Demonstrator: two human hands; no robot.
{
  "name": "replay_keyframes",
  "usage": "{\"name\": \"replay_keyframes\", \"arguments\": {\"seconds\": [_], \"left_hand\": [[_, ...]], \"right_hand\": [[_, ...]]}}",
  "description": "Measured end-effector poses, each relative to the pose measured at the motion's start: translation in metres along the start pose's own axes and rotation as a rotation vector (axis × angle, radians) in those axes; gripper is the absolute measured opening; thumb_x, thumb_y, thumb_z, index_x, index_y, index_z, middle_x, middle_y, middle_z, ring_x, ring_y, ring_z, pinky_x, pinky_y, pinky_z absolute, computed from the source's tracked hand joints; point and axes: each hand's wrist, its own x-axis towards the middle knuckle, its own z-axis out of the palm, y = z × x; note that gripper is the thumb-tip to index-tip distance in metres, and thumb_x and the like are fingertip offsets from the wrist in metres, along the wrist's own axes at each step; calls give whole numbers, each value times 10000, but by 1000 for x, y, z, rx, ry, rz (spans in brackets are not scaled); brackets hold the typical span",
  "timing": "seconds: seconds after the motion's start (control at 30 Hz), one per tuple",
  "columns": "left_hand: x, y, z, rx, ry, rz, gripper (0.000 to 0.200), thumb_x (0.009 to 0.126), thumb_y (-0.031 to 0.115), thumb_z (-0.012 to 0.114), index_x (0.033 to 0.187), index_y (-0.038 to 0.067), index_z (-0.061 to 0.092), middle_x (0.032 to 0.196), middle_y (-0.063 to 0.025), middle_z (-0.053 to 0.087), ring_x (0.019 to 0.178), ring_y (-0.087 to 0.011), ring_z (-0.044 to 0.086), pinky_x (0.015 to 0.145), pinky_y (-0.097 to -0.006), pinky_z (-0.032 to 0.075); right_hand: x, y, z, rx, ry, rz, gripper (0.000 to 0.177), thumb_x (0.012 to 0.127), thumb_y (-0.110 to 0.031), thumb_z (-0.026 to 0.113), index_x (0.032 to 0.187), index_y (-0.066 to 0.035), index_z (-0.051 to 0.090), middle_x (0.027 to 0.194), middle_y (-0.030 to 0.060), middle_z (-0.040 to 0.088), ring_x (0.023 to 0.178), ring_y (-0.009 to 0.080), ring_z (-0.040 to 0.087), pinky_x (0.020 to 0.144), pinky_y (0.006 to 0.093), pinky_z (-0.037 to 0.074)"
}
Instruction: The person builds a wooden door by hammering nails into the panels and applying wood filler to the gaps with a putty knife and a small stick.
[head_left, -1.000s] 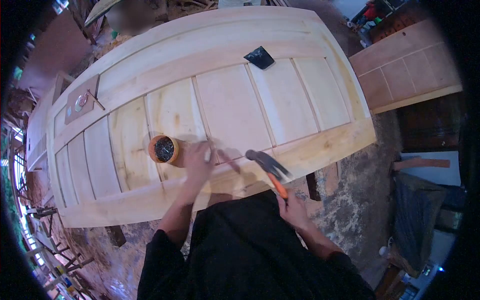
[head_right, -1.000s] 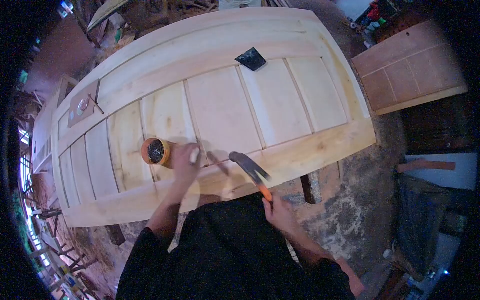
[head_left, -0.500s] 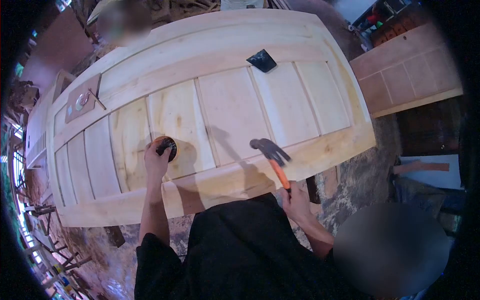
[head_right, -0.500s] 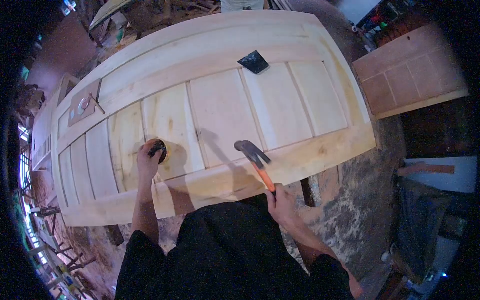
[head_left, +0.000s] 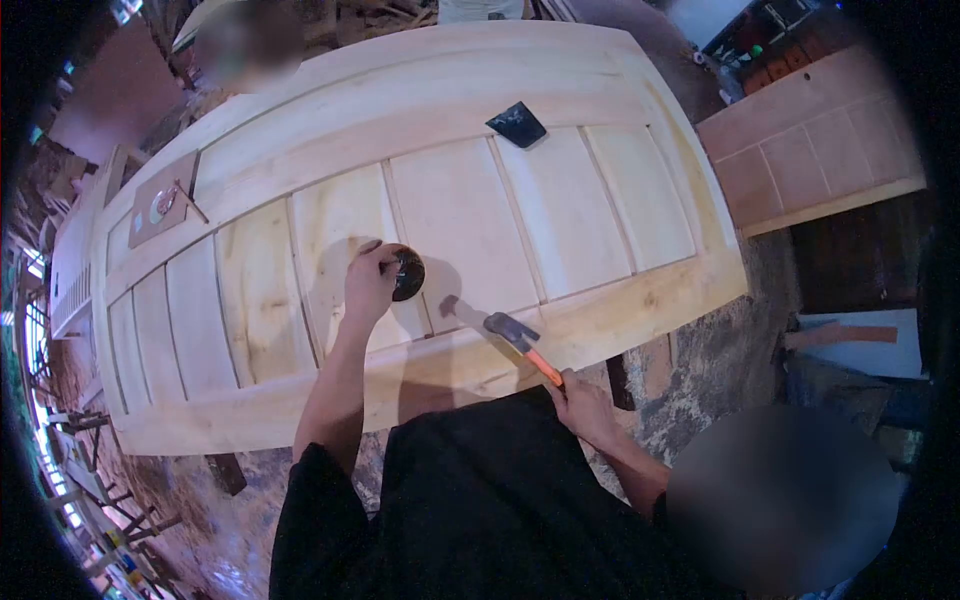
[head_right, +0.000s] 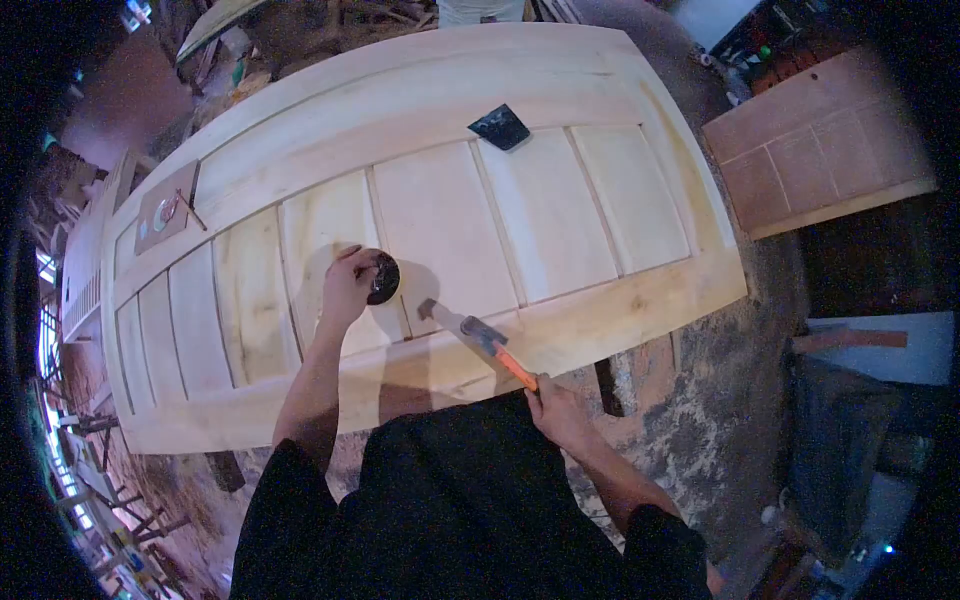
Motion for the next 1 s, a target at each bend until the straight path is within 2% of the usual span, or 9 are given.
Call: {"name": "replay_keyframes", "arguments": {"seconds": [0.07, 0.17, 0.27, 0.37, 0.4, 0.53, 0.73, 0.83, 1.0], "left_hand": [[0, 5, -7, -11, 54, 65, 84, 857, 57, 699, 920, 17, 738, 1091, -206, 705, 1167, -369, 629, 964, -459, 515], [-1, 13, -17, -52, 103, 67, 81, 889, 72, 694, 931, 7, 718, 1075, -201, 713, 1242, -348, 597, 982, -472, 499], [-2, 9, -15, 28, 248, 139, 102, 943, 66, 649, 1024, 8, 670, 1047, -178, 728, 1162, -330, 653, 933, -437, 522], [-8, 48, -21, -196, 170, -23, 126, 992, 56, 592, 1110, 20, 616, 991, -152, 732, 998, -316, 706, 854, -393, 542], [-7, 51, -13, -203, 192, 54, 146, 1012, 40, 560, 1154, 27, 591, 951, -122, 728, 881, -258, 722, 793, -349, 544], [-22, 81, 59, -435, 97, 138, 140, 984, 7, 575, 1098, -4, 654, 959, -106, 739, 879, -153, 706, 797, -318, 548], [-45, 167, 192, -499, -323, 20, 126, 945, 73, 683, 1055, 28, 728, 992, -123, 753, 894, -206, 715, 828, -330, 561], [-44, 186, 235, -526, -160, 283, 130, 937, 92, 688, 1051, 51, 734, 942, -131, 739, 906, -264, 695, 818, -373, 560], [-46, 205, 242, -260, -298, 141, 138, 934, 134, 675, 1041, 72, 735, 997, -105, 733, 903, -321, 659, 805, -423, 546]], "right_hand": [[8, 11, -6, -30, -44, 11, 261, 988, -281, 611, 1077, -54, 519, 777, 235, 670, 735, 447, 683, 651, 537, 540], [1, 19, -15, 58, 100, 32, 258, 986, -276, 617, 1073, -54, 517, 758, 224, 666, 702, 451, 675, 622, 540, 533], [2, 45, -27, 112, 216, 118, 267, 989, -287, 618, 1100, -64, 522, 758, 218, 666, 693, 451, 672, 601, 537, 522], [-2, 65, -50, 222, 225, 297, 280, 994, -299, 616, 1142, -79, 526, 772, 222, 666, 718, 445, 674, 614, 541, 516], [-4, 81, -47, 150, 241, 334, 294, 994, -306, 619, 1170, -85, 535, 780, 215, 674, 729, 439, 678, 629, 536, 521], [-13, 121, -45, 131, 285, 367, 299, 992, -318, 627, 1142, -72, 545, 763, 199, 681, 712, 436, 679, 615, 525, 523], [-17, 144, -53, 301, 214, 342, 300, 985, -302, 644, 1109, -48, 542, 769, 190, 682, 700, 421, 685, 609, 502, 528], [-18, 149, -60, 444, 180, 346, 292, 986, -287, 644, 1109, -43, 541, 768, 189, 678, 704, 404, 695, 613, 483, 534], [-19, 144, -86, 332, 130, 365, 271, 989, -261, 633, 1124, -45, 541, 781, 191, 676, 743, 398, 708, 636, 470, 546]]}}
